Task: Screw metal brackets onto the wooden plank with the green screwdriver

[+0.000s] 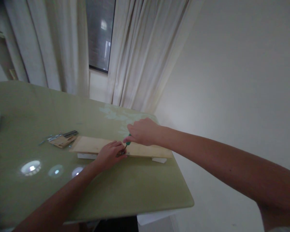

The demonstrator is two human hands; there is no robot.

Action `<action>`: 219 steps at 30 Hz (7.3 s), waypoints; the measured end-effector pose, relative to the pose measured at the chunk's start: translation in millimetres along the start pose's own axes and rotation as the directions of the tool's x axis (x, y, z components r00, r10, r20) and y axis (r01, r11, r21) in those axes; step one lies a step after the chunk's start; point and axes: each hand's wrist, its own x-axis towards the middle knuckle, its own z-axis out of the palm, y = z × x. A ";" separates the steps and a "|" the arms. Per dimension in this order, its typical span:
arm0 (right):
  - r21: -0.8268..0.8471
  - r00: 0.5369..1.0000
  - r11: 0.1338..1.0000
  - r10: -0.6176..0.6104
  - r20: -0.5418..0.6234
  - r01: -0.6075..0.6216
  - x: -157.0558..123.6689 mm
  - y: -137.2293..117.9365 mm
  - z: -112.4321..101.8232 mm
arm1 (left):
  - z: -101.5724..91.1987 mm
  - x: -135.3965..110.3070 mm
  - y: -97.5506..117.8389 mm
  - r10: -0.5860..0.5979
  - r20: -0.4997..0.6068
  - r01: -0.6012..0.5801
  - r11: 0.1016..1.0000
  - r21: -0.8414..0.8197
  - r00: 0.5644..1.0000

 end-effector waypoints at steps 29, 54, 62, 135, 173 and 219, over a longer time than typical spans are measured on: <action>0.184 0.986 0.980 0.051 0.156 -0.080 14.9 3.9 -1.3 | -1.3 1.3 0.5 0.014 0.022 -0.014 1.000 0.007 1.000; -0.046 0.964 0.964 -0.264 -0.012 0.264 5.6 19.7 8.1 | -0.2 0.7 -0.3 -0.003 0.022 0.003 1.000 -0.007 1.000; 0.161 0.995 0.982 -0.099 -0.015 0.100 1.6 15.1 2.0 | 2.7 -0.8 -3.6 0.005 0.002 -0.005 1.000 -0.013 1.000; 0.456 0.951 0.837 -0.233 -0.204 0.303 7.3 23.6 21.4 | 2.2 -2.1 -5.1 0.008 -0.018 -0.008 1.000 0.011 1.000; 0.719 0.762 0.595 0.258 -0.594 0.359 1.0 -20.8 91.1 | 3.3 -13.8 -6.1 -0.014 -0.062 0.018 0.998 0.062 0.998; 0.624 0.589 0.549 0.270 -0.762 0.556 9.7 -18.3 96.6 | 1.7 -11.7 -5.1 0.018 -0.091 -0.013 0.999 0.053 0.996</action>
